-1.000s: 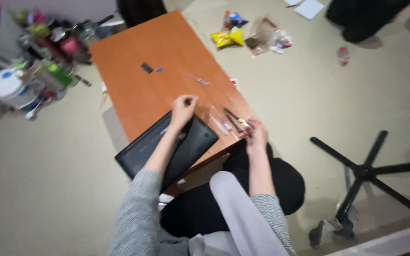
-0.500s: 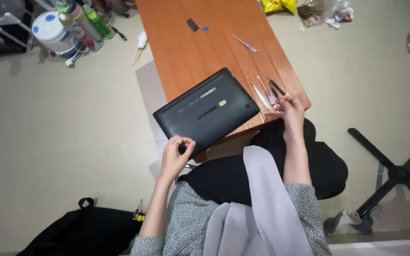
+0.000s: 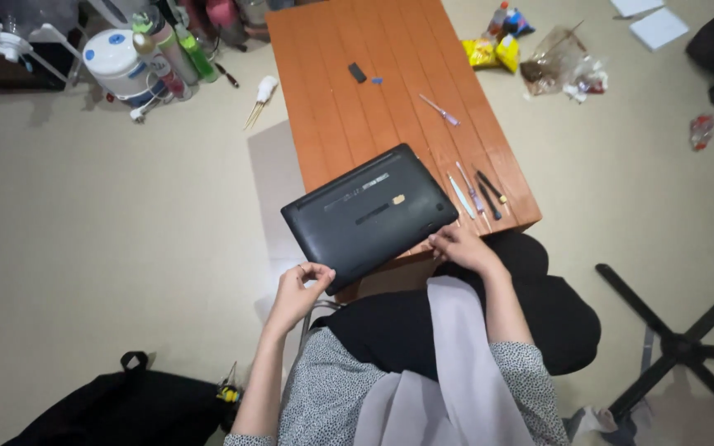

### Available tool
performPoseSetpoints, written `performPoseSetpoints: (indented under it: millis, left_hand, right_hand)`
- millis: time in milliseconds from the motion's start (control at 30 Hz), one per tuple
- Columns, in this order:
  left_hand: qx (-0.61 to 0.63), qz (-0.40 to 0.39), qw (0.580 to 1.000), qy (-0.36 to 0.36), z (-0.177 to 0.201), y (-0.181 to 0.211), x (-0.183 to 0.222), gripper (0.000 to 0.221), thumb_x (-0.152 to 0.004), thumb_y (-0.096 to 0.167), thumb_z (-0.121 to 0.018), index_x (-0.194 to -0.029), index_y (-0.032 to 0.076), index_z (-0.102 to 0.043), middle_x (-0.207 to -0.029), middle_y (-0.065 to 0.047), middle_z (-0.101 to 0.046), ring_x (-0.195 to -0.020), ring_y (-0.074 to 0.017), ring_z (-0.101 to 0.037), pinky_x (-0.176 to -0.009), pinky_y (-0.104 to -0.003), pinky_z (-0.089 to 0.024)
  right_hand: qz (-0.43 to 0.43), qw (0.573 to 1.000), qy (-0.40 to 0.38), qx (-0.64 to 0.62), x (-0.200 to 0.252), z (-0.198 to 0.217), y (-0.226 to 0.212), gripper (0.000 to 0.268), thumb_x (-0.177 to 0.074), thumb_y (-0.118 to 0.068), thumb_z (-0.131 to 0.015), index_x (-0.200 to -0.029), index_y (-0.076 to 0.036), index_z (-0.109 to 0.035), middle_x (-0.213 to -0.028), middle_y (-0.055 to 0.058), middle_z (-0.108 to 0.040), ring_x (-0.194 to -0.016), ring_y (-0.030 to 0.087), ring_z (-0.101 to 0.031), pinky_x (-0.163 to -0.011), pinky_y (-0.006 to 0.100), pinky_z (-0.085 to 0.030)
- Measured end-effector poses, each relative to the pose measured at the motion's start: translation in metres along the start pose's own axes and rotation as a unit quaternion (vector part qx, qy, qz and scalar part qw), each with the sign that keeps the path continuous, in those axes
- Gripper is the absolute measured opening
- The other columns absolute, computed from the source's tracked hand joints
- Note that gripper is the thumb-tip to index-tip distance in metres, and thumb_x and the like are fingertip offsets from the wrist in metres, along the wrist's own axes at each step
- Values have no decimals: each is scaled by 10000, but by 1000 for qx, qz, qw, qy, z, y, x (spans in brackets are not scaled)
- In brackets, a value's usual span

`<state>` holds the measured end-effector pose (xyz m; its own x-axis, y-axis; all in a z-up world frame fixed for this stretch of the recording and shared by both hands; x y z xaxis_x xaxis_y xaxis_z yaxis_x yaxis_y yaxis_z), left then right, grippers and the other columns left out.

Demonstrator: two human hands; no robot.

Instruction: Finishing the assembly of a laptop case by securing screws and prying the panels into place.

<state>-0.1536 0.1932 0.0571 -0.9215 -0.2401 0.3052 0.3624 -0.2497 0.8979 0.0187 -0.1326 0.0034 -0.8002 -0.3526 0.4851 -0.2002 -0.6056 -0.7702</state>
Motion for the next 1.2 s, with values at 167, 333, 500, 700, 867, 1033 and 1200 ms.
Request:
performPoseSetpoints:
  millis: [167, 333, 500, 700, 867, 1033, 1200]
  left_hand:
    - [14, -6, 1000, 5, -13, -5, -10, 234, -869, 249, -817, -973, 41, -794, -831, -135, -737, -928, -265, -716, -917, -442, -548]
    - [0, -16, 1000, 5, -27, 6, -8, 200, -856, 246, -827, -952, 72, -801, -827, -116, -740, -906, -245, -725, -889, -404, -558]
    - [-79, -42, 996, -3, -22, 26, -3, 139, -873, 212, -772, -925, 86, -802, -780, -123, -719, -875, -315, -710, -847, -425, -535]
    - [-109, -62, 992, -1, -13, 27, -12, 147, -902, 230, -733, -912, 89, -775, -803, -101, -706, -914, -330, -701, -873, -447, -534]
    - [-192, -57, 979, -31, -24, 17, -18, 142, -910, 221, -693, -935, 99, -762, -880, -103, -696, -962, -360, -689, -887, -486, -531]
    - [-258, -66, 962, -58, -36, 8, -15, 153, -942, 257, -645, -950, 139, -743, -922, -43, -662, -1018, -332, -669, -953, -501, -486]
    - [-310, -105, 942, -67, -46, 25, -4, 134, -965, 249, -627, -938, 150, -712, -931, -35, -607, -1028, -322, -635, -947, -510, -458]
  right_hand:
    - [8, 1000, -1, -16, 9, 4, -18, 353, -960, -206, -652, -1262, -24, -676, -834, 162, -732, -716, 244, -694, -677, 350, -563]
    - [11, 1000, -15, -22, 8, 4, -18, 494, -942, -231, -697, -1415, -117, -608, -833, 149, -756, -703, 221, -723, -642, 305, -586]
    - [8, 1000, 1, -14, 0, 1, -9, 463, -979, -245, -667, -1425, -133, -611, -860, 172, -760, -726, 236, -731, -662, 332, -608]
    - [16, 999, 8, 27, 4, 4, -12, 420, -990, -246, -640, -1384, -100, -637, -846, 159, -759, -759, 260, -717, -725, 368, -562]
    - [21, 999, 5, 47, 9, 2, -19, 405, -990, -255, -631, -1371, -119, -646, -838, 150, -759, -768, 251, -732, -747, 377, -552]
    - [22, 999, 8, 48, 10, 2, -18, 397, -992, -262, -623, -1366, -131, -650, -828, 132, -757, -756, 234, -723, -751, 364, -535]
    - [27, 999, 7, 39, 9, 3, -17, 394, -1004, -255, -607, -1370, -113, -643, -821, 127, -754, -742, 231, -708, -735, 347, -514]
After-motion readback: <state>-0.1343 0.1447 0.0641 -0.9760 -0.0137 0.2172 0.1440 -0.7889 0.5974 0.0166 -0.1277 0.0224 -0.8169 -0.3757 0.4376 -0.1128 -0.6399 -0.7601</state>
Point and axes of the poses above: each hand's wrist, its own x-axis away from the middle knuckle, its own z-axis out of the back of the hand, y = z × x, the point moved 3 cm from there along -x, towards the middle knuckle
